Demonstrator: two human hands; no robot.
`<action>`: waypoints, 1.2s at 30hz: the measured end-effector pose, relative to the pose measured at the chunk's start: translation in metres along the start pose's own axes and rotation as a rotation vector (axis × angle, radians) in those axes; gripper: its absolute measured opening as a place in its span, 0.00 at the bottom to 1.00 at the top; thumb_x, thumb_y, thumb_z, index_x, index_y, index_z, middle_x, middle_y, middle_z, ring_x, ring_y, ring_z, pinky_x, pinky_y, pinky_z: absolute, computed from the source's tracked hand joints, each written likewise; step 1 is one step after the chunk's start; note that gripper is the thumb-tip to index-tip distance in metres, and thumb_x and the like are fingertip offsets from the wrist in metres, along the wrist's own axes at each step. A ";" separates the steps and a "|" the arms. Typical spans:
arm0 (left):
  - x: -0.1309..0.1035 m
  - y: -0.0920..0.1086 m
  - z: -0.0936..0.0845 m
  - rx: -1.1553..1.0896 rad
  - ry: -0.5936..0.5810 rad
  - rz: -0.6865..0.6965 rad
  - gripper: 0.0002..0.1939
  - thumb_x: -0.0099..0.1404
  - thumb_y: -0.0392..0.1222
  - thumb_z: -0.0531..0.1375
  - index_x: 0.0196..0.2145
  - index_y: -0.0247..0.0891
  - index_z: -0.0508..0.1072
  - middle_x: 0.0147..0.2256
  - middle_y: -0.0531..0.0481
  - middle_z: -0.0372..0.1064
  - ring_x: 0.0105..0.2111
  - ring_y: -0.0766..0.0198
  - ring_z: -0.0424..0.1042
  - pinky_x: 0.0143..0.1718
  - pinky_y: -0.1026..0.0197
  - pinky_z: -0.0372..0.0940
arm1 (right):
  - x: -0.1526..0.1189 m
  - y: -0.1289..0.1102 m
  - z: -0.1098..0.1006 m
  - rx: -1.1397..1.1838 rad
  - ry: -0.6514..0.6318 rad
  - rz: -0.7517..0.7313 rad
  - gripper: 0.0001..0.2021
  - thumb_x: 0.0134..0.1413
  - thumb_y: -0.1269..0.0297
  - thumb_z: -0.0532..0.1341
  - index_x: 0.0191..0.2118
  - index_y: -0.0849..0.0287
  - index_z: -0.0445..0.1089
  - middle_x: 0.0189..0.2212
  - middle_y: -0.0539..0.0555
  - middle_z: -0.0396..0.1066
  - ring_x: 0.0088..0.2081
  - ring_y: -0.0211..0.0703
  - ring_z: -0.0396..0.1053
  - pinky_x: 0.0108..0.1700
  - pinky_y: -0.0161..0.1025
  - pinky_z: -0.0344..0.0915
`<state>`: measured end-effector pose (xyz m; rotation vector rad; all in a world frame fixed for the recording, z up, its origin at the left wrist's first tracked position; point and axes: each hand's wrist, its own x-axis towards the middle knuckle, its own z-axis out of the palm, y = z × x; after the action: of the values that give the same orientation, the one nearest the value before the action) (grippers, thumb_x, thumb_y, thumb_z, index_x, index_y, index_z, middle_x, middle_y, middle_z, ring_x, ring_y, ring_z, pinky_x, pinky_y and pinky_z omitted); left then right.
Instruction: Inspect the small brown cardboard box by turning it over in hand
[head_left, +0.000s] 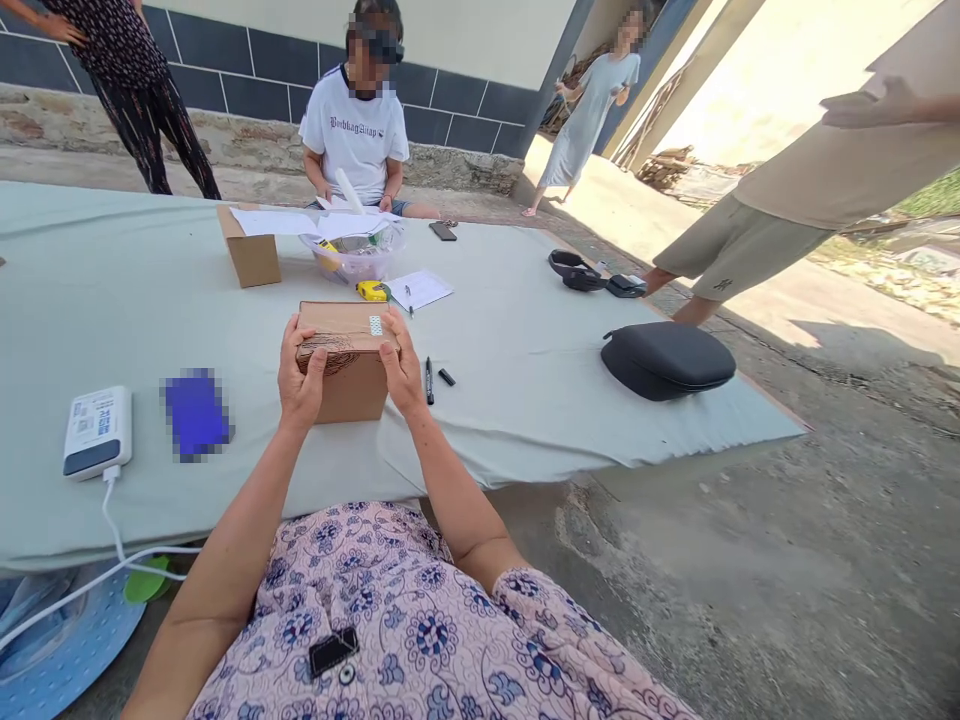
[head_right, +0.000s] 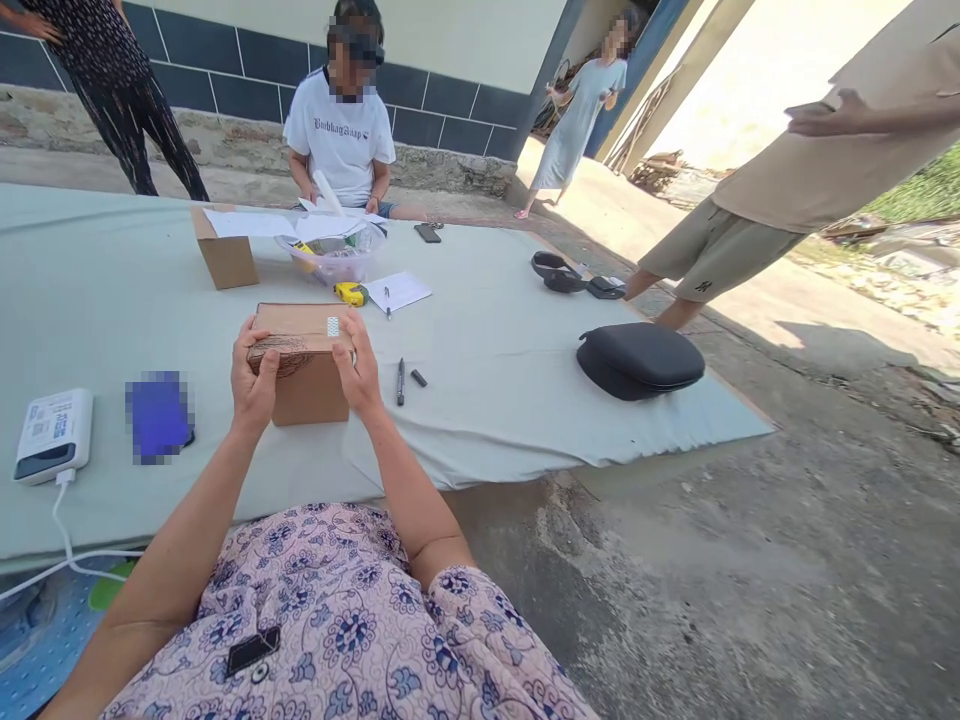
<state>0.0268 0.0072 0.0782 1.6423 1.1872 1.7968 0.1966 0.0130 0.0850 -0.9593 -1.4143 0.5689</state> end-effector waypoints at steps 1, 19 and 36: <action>0.000 -0.003 -0.002 -0.020 -0.024 0.008 0.29 0.68 0.66 0.56 0.55 0.43 0.69 0.71 0.39 0.53 0.72 0.54 0.52 0.72 0.51 0.51 | 0.000 0.002 -0.003 0.001 -0.024 -0.002 0.37 0.61 0.31 0.50 0.64 0.52 0.64 0.73 0.58 0.54 0.74 0.46 0.52 0.75 0.52 0.51; -0.067 -0.058 -0.035 -0.087 -0.309 -0.200 0.37 0.70 0.63 0.52 0.68 0.39 0.60 0.71 0.41 0.55 0.72 0.52 0.54 0.72 0.48 0.52 | -0.080 0.083 -0.037 -0.030 -0.318 0.258 0.40 0.61 0.41 0.56 0.73 0.51 0.48 0.70 0.61 0.60 0.65 0.52 0.68 0.67 0.55 0.64; -0.056 -0.034 -0.111 1.153 0.114 -0.677 0.53 0.60 0.49 0.67 0.73 0.29 0.45 0.64 0.22 0.57 0.68 0.33 0.54 0.68 0.32 0.46 | -0.118 0.055 -0.048 -0.211 0.120 0.211 0.20 0.62 0.57 0.56 0.57 0.55 0.67 0.36 0.54 0.79 0.35 0.42 0.78 0.43 0.43 0.74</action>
<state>-0.0751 -0.0511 0.0254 1.2632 2.7038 0.7469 0.2407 -0.0656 -0.0209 -1.3007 -1.2918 0.5143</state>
